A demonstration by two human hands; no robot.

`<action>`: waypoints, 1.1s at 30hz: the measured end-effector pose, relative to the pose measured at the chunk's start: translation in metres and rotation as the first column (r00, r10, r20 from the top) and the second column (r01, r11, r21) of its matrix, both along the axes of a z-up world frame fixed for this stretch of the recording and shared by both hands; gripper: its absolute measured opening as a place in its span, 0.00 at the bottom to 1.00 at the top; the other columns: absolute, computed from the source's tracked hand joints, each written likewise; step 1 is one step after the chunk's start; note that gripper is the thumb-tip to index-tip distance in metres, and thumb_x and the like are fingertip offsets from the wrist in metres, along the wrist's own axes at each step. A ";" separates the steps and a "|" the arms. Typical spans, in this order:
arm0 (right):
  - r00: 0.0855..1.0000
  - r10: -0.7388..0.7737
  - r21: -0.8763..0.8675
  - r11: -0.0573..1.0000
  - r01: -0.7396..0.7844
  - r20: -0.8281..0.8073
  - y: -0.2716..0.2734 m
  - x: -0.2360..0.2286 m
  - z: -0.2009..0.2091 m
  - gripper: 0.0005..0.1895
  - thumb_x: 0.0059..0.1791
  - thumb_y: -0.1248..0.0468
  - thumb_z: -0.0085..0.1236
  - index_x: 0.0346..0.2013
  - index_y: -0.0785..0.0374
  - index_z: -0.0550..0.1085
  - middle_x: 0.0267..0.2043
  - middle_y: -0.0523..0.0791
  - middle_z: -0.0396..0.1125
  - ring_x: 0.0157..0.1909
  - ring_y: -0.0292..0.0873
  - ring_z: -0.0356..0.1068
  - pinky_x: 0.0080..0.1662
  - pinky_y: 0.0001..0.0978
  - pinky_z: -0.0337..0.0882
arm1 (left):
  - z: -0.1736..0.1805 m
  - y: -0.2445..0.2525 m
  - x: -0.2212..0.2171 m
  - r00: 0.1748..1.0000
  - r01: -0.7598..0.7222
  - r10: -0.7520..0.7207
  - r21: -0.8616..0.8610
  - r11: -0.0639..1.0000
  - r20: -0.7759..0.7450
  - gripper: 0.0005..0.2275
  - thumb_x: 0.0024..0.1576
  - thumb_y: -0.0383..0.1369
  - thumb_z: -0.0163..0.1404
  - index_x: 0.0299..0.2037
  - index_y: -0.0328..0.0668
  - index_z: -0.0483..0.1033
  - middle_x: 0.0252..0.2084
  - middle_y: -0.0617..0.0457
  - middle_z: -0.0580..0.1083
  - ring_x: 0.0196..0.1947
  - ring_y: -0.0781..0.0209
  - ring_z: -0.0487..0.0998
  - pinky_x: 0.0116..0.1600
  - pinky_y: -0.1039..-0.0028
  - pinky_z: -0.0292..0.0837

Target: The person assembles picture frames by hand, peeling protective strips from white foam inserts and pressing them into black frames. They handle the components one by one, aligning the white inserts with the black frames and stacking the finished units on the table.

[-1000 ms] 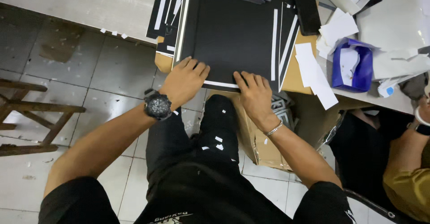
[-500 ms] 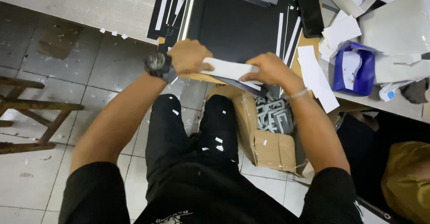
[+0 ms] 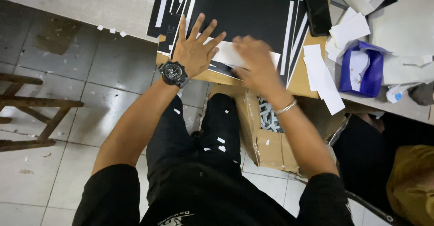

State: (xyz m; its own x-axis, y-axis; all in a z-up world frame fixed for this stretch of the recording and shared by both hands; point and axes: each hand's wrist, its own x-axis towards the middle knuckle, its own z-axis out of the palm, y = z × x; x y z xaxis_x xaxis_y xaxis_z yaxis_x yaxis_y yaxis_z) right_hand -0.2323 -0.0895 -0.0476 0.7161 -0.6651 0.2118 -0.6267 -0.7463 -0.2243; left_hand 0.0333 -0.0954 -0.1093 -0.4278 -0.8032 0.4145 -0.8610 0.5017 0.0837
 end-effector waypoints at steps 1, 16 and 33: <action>0.994 0.107 -0.071 0.992 -0.106 0.001 0.010 0.016 -0.008 0.44 0.62 0.34 0.23 0.79 0.67 0.54 0.77 0.60 0.60 0.77 0.70 0.60 0.69 0.64 0.63 | 0.000 0.001 -0.001 1.000 -0.012 0.011 -0.037 0.999 -0.016 0.23 0.78 0.49 0.34 0.79 0.60 0.69 0.81 0.47 0.64 0.82 0.34 0.48 0.76 0.24 0.35; 0.970 -0.207 -0.048 0.978 0.202 -0.127 0.075 -0.059 -0.007 0.29 0.65 0.51 0.43 0.81 0.55 0.60 0.83 0.46 0.57 0.84 0.47 0.54 0.81 0.53 0.45 | 0.009 0.008 0.002 1.000 0.026 -0.026 0.006 1.000 -0.015 0.24 0.78 0.48 0.34 0.81 0.55 0.65 0.83 0.47 0.58 0.82 0.36 0.46 0.75 0.24 0.42; 0.953 -0.255 -0.075 0.960 0.270 0.164 0.008 -0.023 -0.018 0.28 0.57 0.52 0.65 0.69 0.63 0.73 0.66 0.54 0.66 0.67 0.60 0.66 0.66 0.56 0.66 | 0.007 -0.021 -0.017 0.992 0.106 -0.078 0.300 0.948 -0.101 0.25 0.59 0.48 0.63 0.64 0.52 0.77 0.58 0.47 0.74 0.66 0.40 0.70 0.73 0.48 0.59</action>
State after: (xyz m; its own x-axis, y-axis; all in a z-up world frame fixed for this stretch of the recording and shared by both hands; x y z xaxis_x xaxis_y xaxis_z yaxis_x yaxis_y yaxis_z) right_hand -0.2550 -0.0810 -0.0656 0.4737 -0.7968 0.3751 -0.7677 -0.5823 -0.2674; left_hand 0.0167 -0.1161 -0.1022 -0.4791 -0.8557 0.1957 -0.7948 0.5175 0.3170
